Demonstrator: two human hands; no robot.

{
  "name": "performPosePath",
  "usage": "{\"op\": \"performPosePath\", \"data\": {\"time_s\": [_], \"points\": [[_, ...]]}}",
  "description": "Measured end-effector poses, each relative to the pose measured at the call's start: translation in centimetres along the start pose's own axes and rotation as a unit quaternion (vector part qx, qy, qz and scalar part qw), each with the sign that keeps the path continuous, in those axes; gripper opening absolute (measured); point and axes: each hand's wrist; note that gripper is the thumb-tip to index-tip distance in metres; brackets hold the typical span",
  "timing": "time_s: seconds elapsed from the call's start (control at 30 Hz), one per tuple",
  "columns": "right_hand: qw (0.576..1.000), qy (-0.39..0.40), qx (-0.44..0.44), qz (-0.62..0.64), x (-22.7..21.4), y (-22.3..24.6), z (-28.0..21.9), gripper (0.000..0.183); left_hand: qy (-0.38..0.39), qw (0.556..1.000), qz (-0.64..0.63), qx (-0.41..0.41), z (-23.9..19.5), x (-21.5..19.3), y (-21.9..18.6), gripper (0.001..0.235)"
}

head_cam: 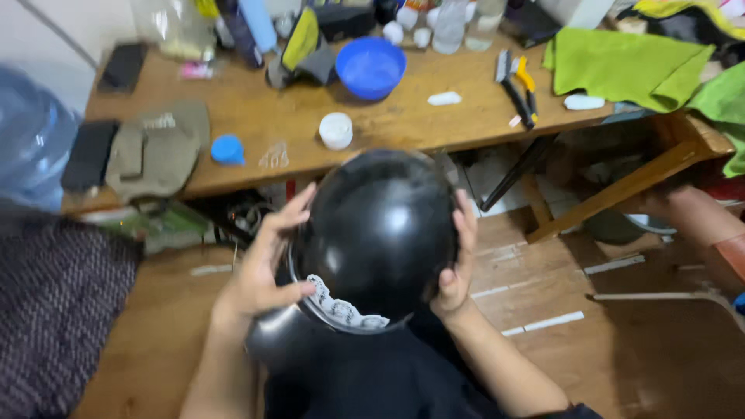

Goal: The person scoops a white paste from a small container and applies it to a black helmet resting on their lap. They rub the paste into the helmet's surface with their fingers, rotating the helmet to cover different areas.

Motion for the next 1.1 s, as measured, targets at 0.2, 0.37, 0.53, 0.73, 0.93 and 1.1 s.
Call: {"op": "performPosePath", "data": {"time_s": [0.2, 0.37, 0.53, 0.73, 0.93, 1.1], "points": [[0.99, -0.019, -0.081, -0.114, -0.1, 0.3, -4.4, 0.123, 0.137, 0.981, 0.138, 0.025, 2.8, -1.7, -3.3, 0.1], [0.975, 0.038, -0.063, -0.211, -0.9, 2.2, -3.8, 0.123, 0.155, 0.975, 0.153, -0.049, 2.9, -1.7, -3.7, 0.101], [0.933, 0.135, -0.045, -0.33, -0.6, 7.7, 1.9, 0.114, 0.162, 0.968, 0.18, -0.062, 3.0, -0.6, -3.1, 0.1], [0.838, 0.277, 0.038, -0.469, 0.8, 11.7, 9.6, 0.089, 0.236, 0.943, 0.223, -0.073, 5.0, 0.9, -4.3, 0.09], [0.805, 0.399, 0.012, -0.438, -0.7, 10.8, 12.4, 0.065, 0.276, 0.929, 0.24, -0.057, 7.2, 1.6, -2.4, 0.09], [0.817, 0.388, -0.063, -0.422, -2.5, 12.5, 8.0, 0.067, 0.303, 0.937, 0.173, -0.013, 8.1, 1.9, -1.7, 0.062]]}}
Point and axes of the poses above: each hand's wrist, its own z-axis towards the middle knuckle, its own x-axis out of the palm, y = z × x, and after that the axes turned 6 degrees about y, right-handed
